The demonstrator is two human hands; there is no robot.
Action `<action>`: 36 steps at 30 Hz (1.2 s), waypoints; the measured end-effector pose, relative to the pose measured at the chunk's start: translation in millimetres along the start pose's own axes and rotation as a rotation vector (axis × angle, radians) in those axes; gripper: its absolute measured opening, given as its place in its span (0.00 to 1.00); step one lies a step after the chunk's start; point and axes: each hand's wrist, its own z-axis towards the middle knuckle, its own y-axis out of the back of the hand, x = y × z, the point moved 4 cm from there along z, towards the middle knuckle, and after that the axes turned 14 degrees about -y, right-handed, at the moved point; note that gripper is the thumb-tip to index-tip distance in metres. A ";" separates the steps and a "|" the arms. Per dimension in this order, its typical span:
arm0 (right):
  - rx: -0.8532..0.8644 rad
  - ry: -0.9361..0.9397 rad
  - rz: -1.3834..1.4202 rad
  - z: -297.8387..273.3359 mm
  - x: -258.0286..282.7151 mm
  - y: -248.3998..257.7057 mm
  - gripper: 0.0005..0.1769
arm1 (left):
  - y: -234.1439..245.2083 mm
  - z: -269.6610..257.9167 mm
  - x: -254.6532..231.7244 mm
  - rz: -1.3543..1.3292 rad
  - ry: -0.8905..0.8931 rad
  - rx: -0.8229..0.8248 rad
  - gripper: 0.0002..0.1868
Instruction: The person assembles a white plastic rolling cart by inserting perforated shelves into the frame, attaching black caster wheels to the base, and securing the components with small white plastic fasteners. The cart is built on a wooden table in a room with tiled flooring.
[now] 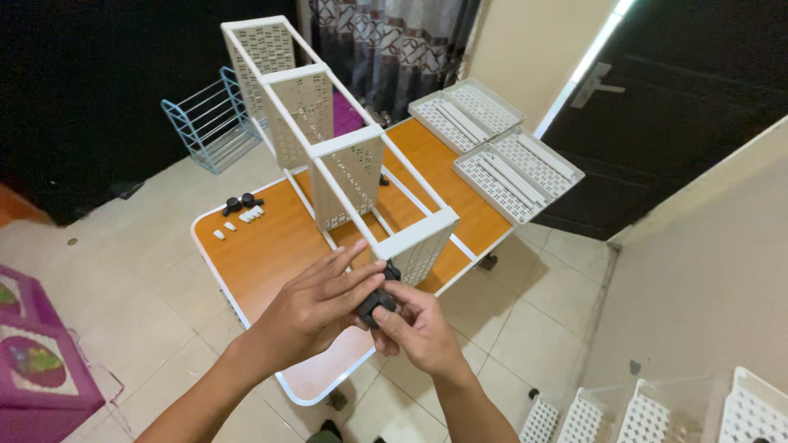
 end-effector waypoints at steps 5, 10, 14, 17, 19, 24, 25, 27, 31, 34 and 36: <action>0.007 0.057 0.355 -10.7 -20.0 15.7 0.23 | -21.4 6.5 12.5 -0.027 -0.030 0.009 0.31; 0.156 0.148 0.713 -15.4 -38.8 22.9 0.27 | -41.6 3.5 33.9 -0.166 -0.037 -0.033 0.24; -0.056 0.114 0.748 -14.0 -53.9 29.3 0.28 | -49.3 1.7 45.8 -0.214 -0.040 -0.048 0.20; -0.142 0.134 0.728 -16.1 -57.6 30.9 0.28 | -54.4 0.4 50.9 -0.240 -0.071 0.008 0.21; -0.181 0.137 0.768 -16.7 -59.1 31.9 0.27 | -58.5 0.6 49.6 -0.303 -0.084 -0.012 0.19; -0.059 0.210 0.812 -19.3 -56.1 31.3 0.24 | -65.9 5.8 50.6 -0.315 -0.128 -0.045 0.17; -0.080 0.215 0.767 -19.9 -56.2 34.0 0.24 | -66.9 7.2 52.1 -0.309 -0.125 -0.040 0.17; -0.119 0.220 0.676 -21.1 -56.5 41.1 0.24 | -69.8 9.7 54.9 -0.322 -0.114 -0.028 0.16; -0.400 0.196 0.208 -31.0 -47.9 66.4 0.23 | -76.0 16.4 62.1 -0.382 -0.076 0.013 0.14; -0.487 0.194 -0.105 -33.0 -34.0 83.5 0.21 | -82.5 22.3 68.6 -0.456 0.027 0.043 0.12; -0.487 0.222 -0.235 -33.9 -24.2 93.5 0.21 | -88.0 28.1 73.5 -0.501 0.096 0.059 0.11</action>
